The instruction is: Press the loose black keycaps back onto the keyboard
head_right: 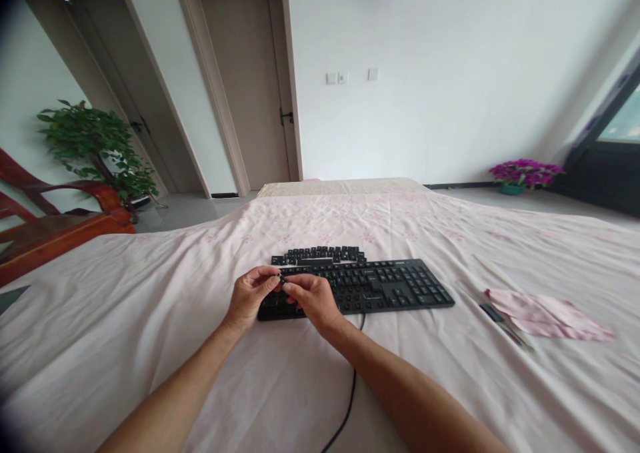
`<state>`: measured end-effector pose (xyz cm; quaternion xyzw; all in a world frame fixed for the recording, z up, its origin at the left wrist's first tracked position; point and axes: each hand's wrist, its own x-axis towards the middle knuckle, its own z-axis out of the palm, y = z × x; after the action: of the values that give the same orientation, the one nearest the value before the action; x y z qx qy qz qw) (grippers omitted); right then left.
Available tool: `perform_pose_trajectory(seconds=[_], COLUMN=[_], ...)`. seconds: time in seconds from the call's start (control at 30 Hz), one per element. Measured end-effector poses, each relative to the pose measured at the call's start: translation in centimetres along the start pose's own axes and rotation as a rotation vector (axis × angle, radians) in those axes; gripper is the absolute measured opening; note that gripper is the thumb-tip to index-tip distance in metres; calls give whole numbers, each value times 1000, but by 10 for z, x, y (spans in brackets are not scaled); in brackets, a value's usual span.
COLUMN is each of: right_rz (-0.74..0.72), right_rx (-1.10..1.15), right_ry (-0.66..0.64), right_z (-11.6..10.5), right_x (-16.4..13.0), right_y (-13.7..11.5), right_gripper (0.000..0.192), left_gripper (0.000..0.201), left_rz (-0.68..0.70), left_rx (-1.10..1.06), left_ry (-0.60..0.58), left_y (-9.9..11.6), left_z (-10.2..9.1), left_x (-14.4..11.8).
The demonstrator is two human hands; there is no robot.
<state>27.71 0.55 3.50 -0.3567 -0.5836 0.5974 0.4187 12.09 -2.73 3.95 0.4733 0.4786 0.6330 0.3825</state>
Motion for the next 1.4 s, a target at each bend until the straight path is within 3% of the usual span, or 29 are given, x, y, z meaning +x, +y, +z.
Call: perform_pose_trajectory(seconds=[0.33,0.6,0.77,1.27,1.4], right_rz=[0,-60,-135,4,11], right_rx=[51,127,95,56,39], right_ry=[-3,133,194,-26,-28], right_z=[3,3,3,-9,-11], right_x=[-4,-2,0,7,9], right_y=[-2,-2,0,-6,-7], right_gripper=[35,27,23,30,29], left_gripper=[25,29,27,14,11], left_rz=[2,-10,-4,98,131], left_rx=[-3,-60,10,96,115], left_ry=[15,-66,-41,-91,-107], left_y=[-3,1,1,-2,0], left_z=[-2,2,2,-6,-5], left_x=[1,-1,-2,3,2])
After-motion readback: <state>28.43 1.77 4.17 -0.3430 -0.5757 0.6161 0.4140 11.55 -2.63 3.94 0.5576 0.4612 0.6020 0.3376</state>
